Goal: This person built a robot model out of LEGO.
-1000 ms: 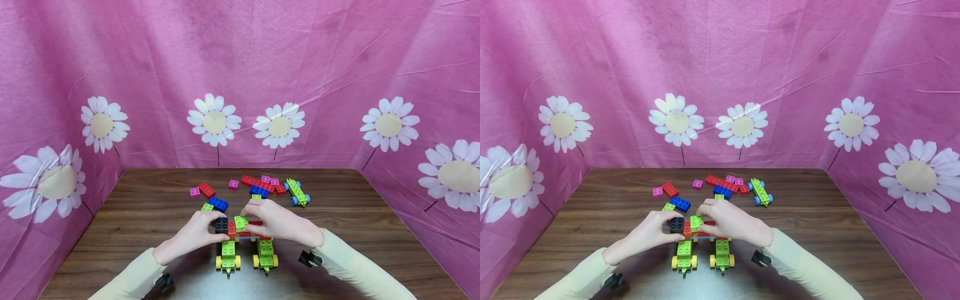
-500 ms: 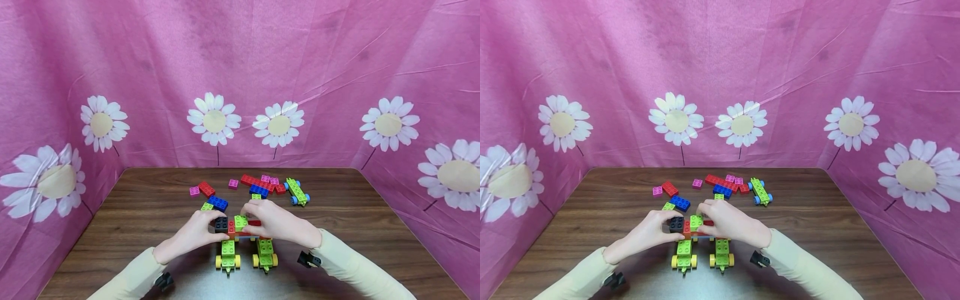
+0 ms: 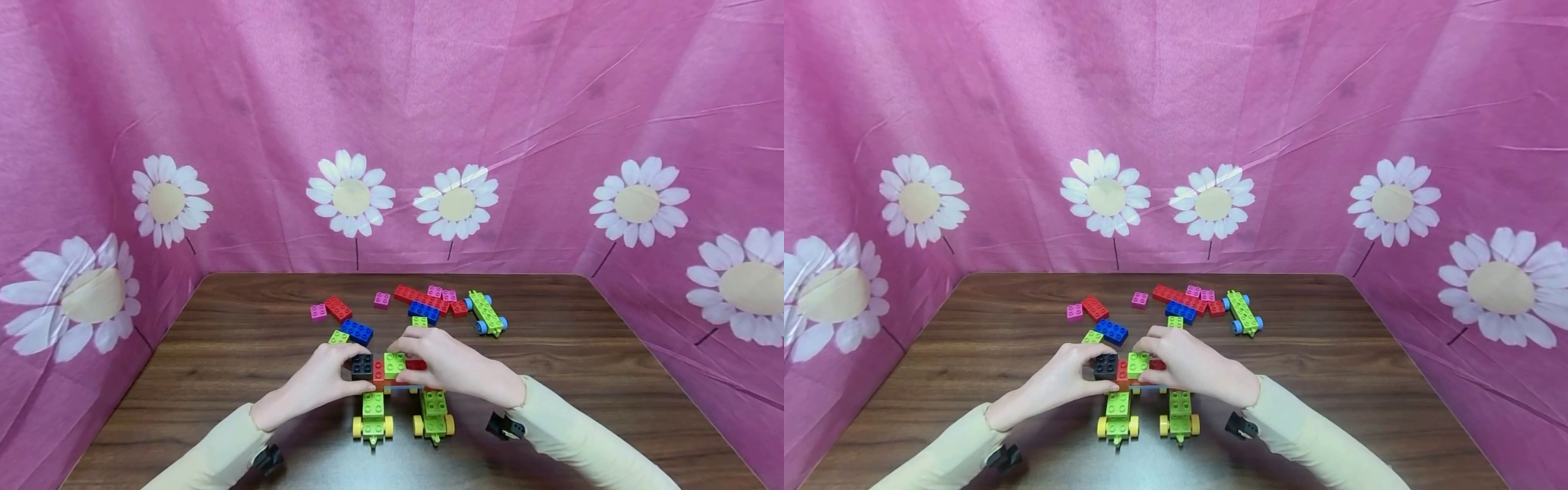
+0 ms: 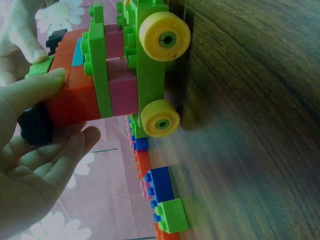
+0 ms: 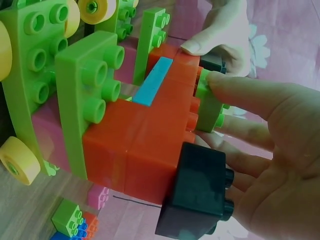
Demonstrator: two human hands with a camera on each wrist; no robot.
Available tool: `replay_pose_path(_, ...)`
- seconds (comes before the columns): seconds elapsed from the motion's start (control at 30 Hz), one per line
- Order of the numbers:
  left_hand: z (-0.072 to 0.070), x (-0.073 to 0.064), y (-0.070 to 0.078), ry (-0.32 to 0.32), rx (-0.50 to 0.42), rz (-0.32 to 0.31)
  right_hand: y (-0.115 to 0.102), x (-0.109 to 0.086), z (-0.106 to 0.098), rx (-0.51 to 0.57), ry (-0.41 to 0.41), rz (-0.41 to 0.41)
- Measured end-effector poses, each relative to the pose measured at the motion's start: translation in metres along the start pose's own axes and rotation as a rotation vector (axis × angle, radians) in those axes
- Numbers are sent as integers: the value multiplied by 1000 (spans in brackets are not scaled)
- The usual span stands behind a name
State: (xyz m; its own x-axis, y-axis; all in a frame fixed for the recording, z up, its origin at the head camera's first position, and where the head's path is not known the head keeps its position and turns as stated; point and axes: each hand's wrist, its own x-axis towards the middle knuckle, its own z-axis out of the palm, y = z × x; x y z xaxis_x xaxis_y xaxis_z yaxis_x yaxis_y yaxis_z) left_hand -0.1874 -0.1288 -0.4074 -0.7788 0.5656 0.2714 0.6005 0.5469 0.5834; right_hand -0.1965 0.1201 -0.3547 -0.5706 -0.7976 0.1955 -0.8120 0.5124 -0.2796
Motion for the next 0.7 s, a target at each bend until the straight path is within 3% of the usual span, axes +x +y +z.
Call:
replay_pose_path(0.3, 0, 1, -1, 1, -1, -2, -2, 0, -1, 10, 19, -9)
replay_pose_path(0.7, 0, 1, 0, -12, 9, -4, -3, 4, -3, 21, -54, 49)
